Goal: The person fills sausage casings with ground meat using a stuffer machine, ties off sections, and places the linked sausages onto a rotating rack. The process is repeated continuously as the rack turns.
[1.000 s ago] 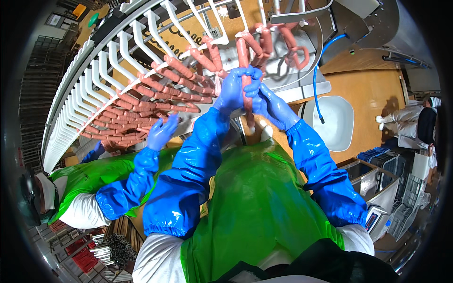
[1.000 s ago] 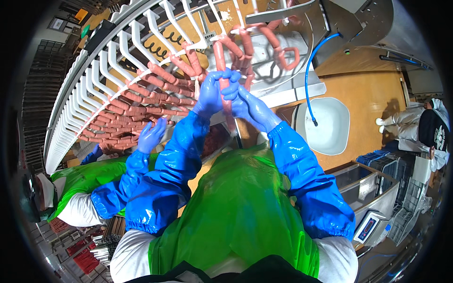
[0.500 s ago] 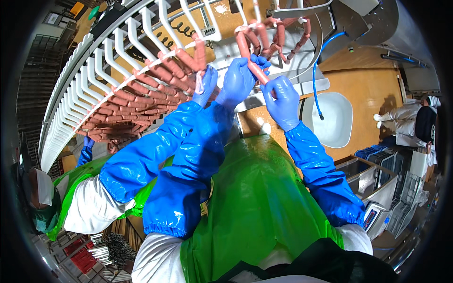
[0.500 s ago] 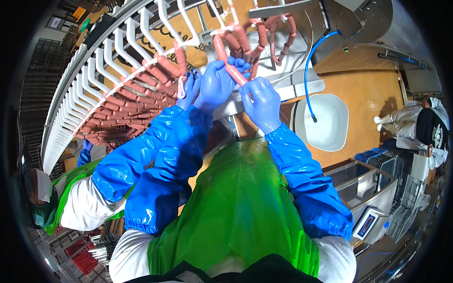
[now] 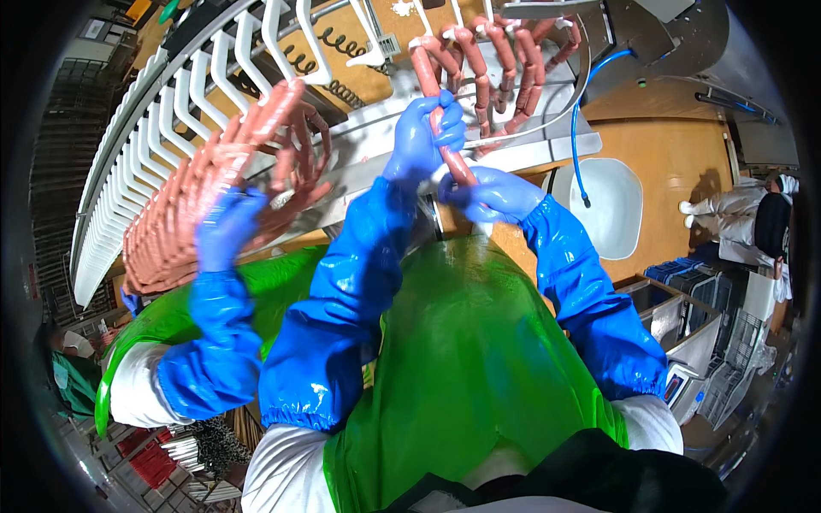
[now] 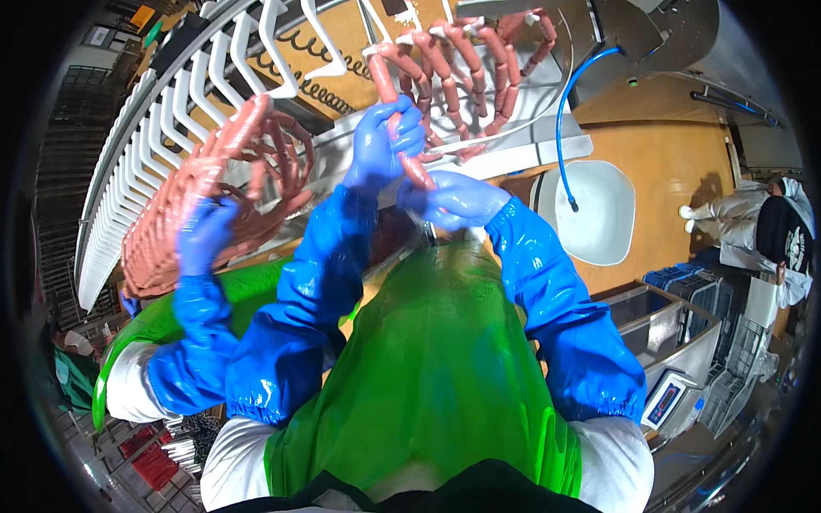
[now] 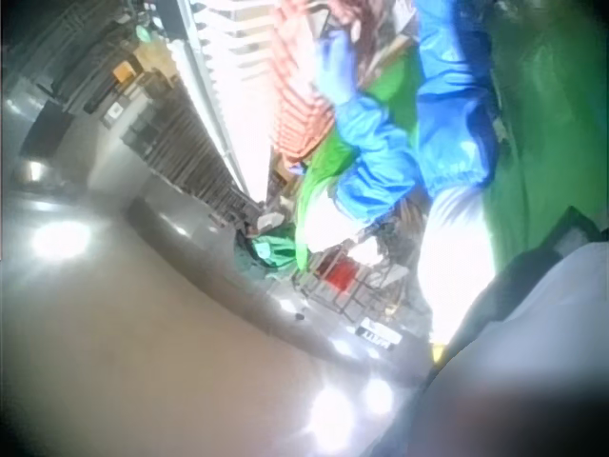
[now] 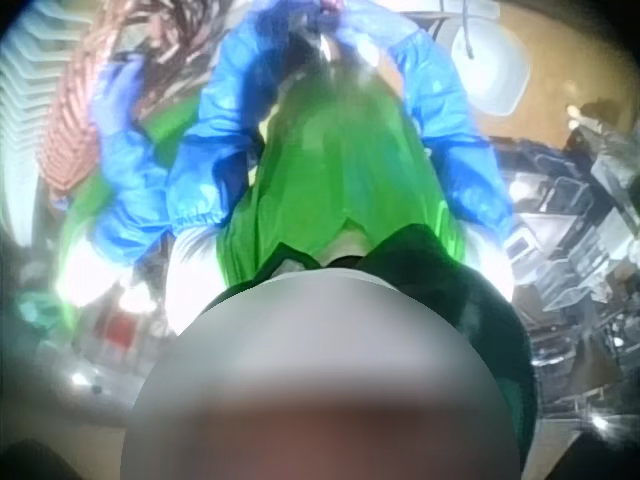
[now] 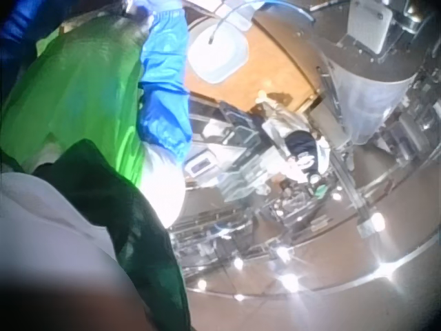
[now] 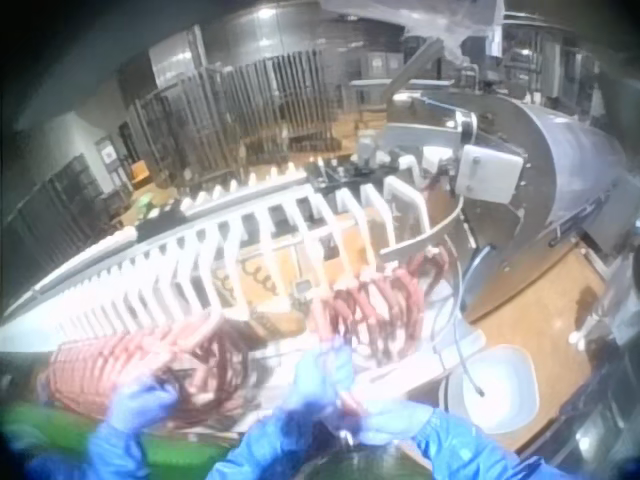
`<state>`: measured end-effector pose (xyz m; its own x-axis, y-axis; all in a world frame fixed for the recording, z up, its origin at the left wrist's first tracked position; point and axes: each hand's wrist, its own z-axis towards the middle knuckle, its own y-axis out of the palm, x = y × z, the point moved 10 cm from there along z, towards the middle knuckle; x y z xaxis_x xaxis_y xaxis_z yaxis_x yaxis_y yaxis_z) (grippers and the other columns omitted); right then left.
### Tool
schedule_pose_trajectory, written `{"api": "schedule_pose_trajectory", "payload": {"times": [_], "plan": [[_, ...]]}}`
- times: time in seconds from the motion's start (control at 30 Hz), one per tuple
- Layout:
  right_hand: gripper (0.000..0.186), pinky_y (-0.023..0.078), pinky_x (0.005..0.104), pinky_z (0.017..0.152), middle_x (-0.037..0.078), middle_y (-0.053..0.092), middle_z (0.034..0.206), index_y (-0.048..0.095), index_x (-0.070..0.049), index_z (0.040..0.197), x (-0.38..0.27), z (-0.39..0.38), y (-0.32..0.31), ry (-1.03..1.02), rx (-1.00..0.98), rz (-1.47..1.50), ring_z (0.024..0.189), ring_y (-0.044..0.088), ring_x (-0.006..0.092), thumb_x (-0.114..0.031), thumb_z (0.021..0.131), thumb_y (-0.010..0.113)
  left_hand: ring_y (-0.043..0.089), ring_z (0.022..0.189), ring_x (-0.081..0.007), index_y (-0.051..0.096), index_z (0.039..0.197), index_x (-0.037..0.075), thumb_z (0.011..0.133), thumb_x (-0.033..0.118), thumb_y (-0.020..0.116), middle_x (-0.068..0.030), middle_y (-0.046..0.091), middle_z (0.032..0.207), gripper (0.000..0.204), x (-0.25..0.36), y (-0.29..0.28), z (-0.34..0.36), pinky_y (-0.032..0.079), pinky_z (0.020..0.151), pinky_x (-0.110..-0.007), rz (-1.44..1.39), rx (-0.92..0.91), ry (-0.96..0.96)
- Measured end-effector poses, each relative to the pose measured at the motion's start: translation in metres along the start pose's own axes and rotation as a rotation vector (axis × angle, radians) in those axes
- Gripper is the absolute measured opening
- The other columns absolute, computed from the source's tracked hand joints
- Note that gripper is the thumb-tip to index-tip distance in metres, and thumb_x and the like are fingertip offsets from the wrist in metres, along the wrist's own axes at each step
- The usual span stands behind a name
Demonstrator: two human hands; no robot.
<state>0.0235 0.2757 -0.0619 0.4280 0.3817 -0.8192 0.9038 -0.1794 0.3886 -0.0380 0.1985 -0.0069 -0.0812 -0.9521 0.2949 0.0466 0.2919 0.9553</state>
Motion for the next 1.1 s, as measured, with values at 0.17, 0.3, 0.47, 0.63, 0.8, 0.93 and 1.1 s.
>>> {"api": "schedule_pose_trajectory", "payload": {"times": [0.17,0.3,0.47,0.63,0.8,0.93,1.1], "plan": [[0.024,0.028,0.0225,0.044,-0.004,0.046,0.063,0.062,-0.008,0.098,0.006,0.009,-0.02,-0.335,0.044,-0.137,0.049,0.04,0.0055,-0.03,0.093,0.056,0.041,0.053,-0.0115,0.042,0.08,0.011,0.095,0.019,0.04,0.0002,0.038,0.064,0.018,-0.013,0.005,-0.003,0.038,0.05,-0.029,-0.197,-0.114,0.023],[0.024,0.035,0.0273,0.045,0.005,0.052,0.063,0.061,-0.001,0.1,-0.007,0.014,-0.054,-0.382,0.49,-0.669,0.051,0.047,0.0128,-0.024,0.094,0.054,0.035,0.047,-0.0104,0.04,0.077,0.013,0.093,0.018,0.04,0.0021,0.034,0.06,0.017,0.028,-0.079,-0.011,0.037,0.049,-0.029,0.342,0.745,0.279],[0.028,0.049,0.0421,0.064,0.014,0.062,0.08,0.055,0.0,0.11,0.023,0.028,-0.018,-0.134,-0.07,0.074,0.069,0.06,0.0282,-0.022,0.094,0.051,0.04,0.05,-0.0128,0.047,0.085,0.012,0.092,0.019,0.042,0.0013,0.041,0.062,0.011,0.021,-0.047,-0.008,0.038,0.054,-0.027,0.047,0.022,0.149],[0.058,0.043,0.0384,0.096,0.015,0.053,0.128,0.045,-0.006,0.134,-0.035,0.009,-0.025,-0.28,0.488,-0.728,0.114,0.054,0.0258,-0.03,0.086,0.066,0.052,0.06,-0.0184,0.056,0.084,0.005,0.088,0.008,0.047,-0.0038,0.054,0.069,0.011,0.101,0.027,-0.073,0.044,0.061,-0.032,1.59,0.469,0.591],[0.063,0.041,0.0388,0.096,0.014,0.055,0.12,0.049,-0.006,0.132,-0.188,-0.068,0.031,-1.103,0.671,-0.824,0.113,0.051,0.0287,-0.029,0.08,0.074,0.055,0.058,-0.0288,0.061,0.086,0.001,0.08,0.008,0.059,-0.0125,0.056,0.066,0.01,0.098,0.148,-0.091,0.046,0.057,-0.035,1.672,0.007,0.373],[0.03,0.046,0.0282,0.072,0.005,0.06,0.079,0.062,0.002,0.103,-0.141,0.0,0.02,-0.443,0.271,-0.546,0.075,0.053,0.0119,-0.026,0.098,0.054,0.05,0.071,-0.0142,0.056,0.089,0.0,0.086,0.017,0.062,-0.0055,0.06,0.081,0.018,0.083,0.085,-0.044,0.044,0.066,-0.031,1.83,-0.228,-0.1],[0.038,0.03,0.0242,0.051,-0.001,0.042,0.058,0.053,-0.003,0.075,-0.116,-0.005,-0.013,-0.346,0.212,-0.287,0.05,0.037,0.0076,-0.031,0.1,0.043,0.057,0.097,-0.0237,0.053,0.112,-0.006,0.083,0.036,0.066,-0.0176,0.061,0.106,0.052,0.15,-0.102,-0.009,0.045,0.087,-0.036,1.524,0.748,0.536]]}}
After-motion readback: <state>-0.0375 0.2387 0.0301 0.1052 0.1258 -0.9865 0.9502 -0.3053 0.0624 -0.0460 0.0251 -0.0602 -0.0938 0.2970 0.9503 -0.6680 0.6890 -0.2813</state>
